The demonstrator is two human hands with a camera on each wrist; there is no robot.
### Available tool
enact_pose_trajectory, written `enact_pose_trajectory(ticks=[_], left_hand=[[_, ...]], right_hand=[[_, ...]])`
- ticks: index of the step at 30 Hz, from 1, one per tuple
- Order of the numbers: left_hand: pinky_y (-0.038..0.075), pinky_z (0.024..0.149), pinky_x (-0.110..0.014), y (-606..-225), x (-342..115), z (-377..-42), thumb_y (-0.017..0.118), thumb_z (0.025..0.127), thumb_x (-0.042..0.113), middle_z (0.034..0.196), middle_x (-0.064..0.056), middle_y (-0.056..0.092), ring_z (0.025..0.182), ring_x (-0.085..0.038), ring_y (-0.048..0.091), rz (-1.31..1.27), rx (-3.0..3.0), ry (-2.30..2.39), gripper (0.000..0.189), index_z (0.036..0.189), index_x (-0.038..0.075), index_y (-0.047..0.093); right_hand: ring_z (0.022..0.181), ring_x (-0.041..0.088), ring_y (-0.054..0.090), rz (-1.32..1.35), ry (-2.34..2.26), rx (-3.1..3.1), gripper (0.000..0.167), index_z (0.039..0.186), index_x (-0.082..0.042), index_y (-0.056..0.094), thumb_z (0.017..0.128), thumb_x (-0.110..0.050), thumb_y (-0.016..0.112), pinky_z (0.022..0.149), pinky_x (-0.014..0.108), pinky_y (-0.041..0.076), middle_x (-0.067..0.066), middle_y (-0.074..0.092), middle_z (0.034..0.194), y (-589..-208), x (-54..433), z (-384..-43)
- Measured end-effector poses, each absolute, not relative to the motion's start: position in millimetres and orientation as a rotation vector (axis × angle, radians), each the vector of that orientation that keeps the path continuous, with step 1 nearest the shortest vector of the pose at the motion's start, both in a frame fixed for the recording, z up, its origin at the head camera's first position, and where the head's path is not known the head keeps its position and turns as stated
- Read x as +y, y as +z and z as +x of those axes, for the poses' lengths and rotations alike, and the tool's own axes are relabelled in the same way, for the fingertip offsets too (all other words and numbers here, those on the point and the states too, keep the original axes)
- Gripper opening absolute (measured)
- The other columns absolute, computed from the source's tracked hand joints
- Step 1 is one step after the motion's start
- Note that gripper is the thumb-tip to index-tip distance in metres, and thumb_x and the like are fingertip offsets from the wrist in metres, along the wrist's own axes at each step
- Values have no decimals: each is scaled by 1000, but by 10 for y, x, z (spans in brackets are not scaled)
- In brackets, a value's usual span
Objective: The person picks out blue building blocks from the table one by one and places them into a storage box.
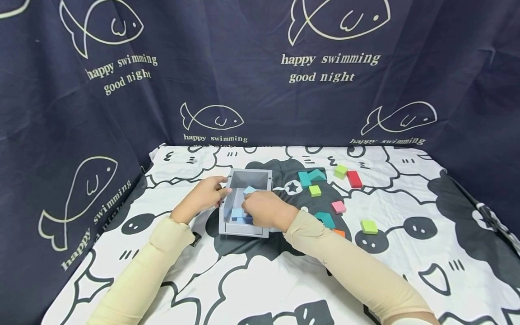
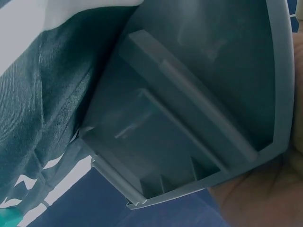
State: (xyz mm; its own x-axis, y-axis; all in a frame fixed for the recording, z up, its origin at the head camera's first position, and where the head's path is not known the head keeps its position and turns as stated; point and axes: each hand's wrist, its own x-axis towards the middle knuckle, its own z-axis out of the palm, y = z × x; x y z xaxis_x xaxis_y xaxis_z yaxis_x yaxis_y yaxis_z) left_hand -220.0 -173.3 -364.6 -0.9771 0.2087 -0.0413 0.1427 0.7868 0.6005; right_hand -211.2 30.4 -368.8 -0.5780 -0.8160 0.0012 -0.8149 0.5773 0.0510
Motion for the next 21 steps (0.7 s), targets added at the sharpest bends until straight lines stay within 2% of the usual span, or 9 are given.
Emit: enact_pose_trajectory(ticks=[7, 15, 21], left_hand=[[49, 56, -30, -3631, -1730, -2187, 61, 101, 24, 71, -5, 64, 57, -16, 62, 272, 2861, 951, 44, 137, -1, 55], [48, 54, -29, -3616, -1715, -2181, 61, 101, 23, 64, -5, 62, 61, -25, 66, 262, 2851, 970, 43, 136, -2, 55], [47, 54, -29, -3656, -1705, -2199, 61, 101, 25, 70, -6, 63, 57, -18, 62, 240, 2832, 971, 47, 140, 0, 53]], right_hand=[[72, 12, 53, 1430, -71, -2768, 22, 96, -11, 76, 78, 1, 71, 72, 33, 52, -4, 62, 86, -3690, 306, -2108], [74, 13, 57, 1439, -42, -2766, 22, 97, -10, 76, 80, 1, 69, 75, 34, 54, -2, 64, 87, -3674, 316, -2097], [76, 14, 59, 1465, 10, -2738, 21, 100, -9, 75, 82, 0, 70, 76, 34, 54, 0, 65, 90, -3697, 354, -2081]])
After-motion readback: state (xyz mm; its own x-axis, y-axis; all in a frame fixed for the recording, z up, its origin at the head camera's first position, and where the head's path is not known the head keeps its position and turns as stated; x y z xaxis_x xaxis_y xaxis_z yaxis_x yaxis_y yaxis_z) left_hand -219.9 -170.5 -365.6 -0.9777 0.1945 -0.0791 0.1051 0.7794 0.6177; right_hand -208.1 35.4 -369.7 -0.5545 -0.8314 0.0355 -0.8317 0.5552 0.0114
